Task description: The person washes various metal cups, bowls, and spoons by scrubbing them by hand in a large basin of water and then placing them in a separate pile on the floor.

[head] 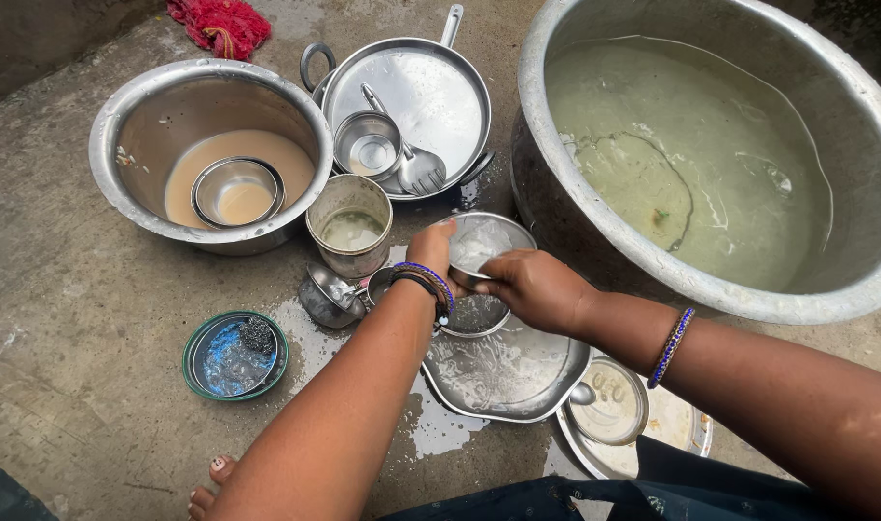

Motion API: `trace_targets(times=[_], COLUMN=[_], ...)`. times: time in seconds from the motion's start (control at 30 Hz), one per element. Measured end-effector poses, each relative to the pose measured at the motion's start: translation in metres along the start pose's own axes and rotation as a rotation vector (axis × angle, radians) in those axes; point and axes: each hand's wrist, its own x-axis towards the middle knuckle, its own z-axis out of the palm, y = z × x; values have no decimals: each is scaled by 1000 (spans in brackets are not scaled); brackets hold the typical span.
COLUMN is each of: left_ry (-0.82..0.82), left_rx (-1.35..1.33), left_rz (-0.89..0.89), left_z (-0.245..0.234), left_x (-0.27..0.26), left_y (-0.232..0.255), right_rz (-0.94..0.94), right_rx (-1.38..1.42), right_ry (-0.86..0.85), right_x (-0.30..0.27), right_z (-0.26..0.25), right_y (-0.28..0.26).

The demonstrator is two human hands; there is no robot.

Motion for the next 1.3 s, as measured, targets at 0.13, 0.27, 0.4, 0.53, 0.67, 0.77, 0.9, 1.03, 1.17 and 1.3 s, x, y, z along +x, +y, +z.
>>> trace_targets(times=[0.13,0.27,0.4,0.53,0.67,0.77,0.9,1.03,1.17,1.3], left_ry=[-246,-428,-443,-341,18,139,22,56,35,-83], left_rx=[-327,-629,-946,-893,-275,125,126,106,-138,-402], left_rz=[-146,-76,221,310,488,520,382,249,-129,-59], left_z=[8,42,47,12,8,21,34,38,45,49], left_x=[-32,-42,-27,-9,-5,-8,4,-7,-33,-20], left_y=[19,-5,-13,3,16,22,16,12,23,18], right_rz=[429,605,675,848,613,940,1393,921,667,428], right_rx=[710,1588,1608,1075,604,927,1290,1846,1738,601], right_ry=[171,454,513,320,688,596,439,490,333,166], right_x=[10,21,29,33,16,-2,-32,-32,0,20], right_z=[-16,-55,-62,-89,-121,-104,-70,-92,-126,-54], right_y=[6,3,-14,-4,59,133,202,163,70,-17])
